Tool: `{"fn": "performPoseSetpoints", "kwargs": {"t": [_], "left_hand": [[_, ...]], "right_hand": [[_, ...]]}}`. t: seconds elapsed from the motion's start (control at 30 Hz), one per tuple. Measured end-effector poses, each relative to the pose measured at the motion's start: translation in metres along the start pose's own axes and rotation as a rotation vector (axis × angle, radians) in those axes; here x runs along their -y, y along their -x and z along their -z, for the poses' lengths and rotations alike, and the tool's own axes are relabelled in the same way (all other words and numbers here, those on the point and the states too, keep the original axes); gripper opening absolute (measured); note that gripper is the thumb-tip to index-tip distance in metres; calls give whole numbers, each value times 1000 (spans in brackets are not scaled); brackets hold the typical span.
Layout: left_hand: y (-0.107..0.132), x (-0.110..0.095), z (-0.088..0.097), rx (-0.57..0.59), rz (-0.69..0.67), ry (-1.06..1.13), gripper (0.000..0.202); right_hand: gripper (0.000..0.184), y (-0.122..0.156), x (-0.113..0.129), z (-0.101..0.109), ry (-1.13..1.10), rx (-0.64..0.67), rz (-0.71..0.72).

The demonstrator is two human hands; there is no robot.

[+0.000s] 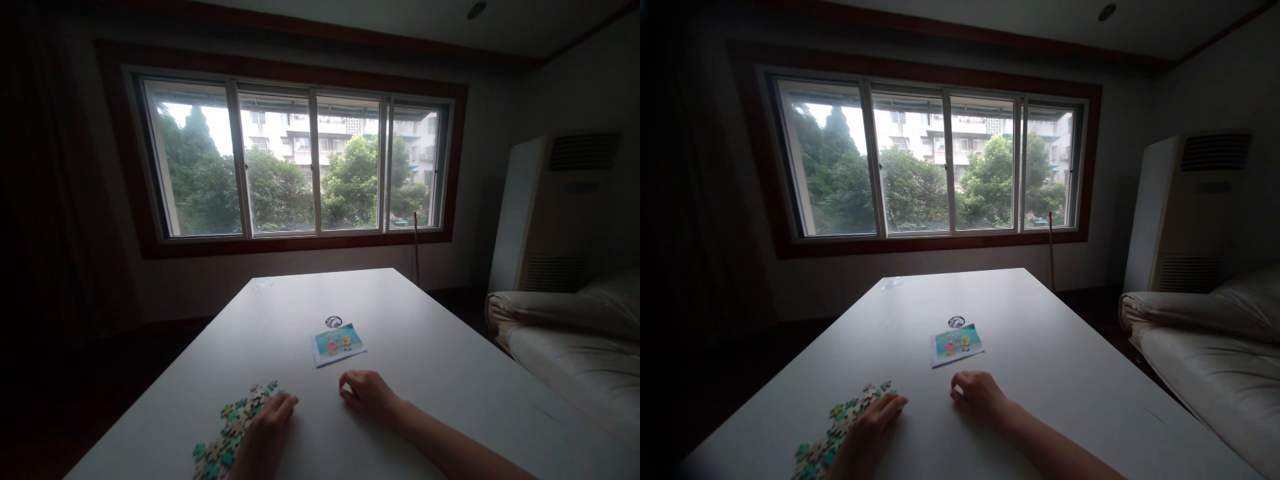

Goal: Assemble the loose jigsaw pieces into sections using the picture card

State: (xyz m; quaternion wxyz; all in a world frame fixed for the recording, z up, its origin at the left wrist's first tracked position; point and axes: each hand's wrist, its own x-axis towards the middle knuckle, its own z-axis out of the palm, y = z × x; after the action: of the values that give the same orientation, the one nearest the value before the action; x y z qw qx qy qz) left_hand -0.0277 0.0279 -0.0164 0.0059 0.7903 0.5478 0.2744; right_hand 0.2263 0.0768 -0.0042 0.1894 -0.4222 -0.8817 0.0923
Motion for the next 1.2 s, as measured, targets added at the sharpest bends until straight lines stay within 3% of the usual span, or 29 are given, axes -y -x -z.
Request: {"fn": "performPoseSetpoints", "kwargs": {"t": [0.1,0.23,0.4,0.8,1.2], "left_hand": [[0,-5,3,8,50,-97,23],[-3,-13,12,112,99,-106,24],[-5,-22,22,170,140,-91,28],[-5,0,1,65,59,42,30],[-3,3,-3,38,28,-27,32]], "right_hand": [[18,0,0,0,3,7,-5],[16,2,1,1,3,-4,-12],[28,5,3,2,3,-27,21],[27,4,3,4,13,-15,33],[25,3,2,3,-12,-17,39]]}}
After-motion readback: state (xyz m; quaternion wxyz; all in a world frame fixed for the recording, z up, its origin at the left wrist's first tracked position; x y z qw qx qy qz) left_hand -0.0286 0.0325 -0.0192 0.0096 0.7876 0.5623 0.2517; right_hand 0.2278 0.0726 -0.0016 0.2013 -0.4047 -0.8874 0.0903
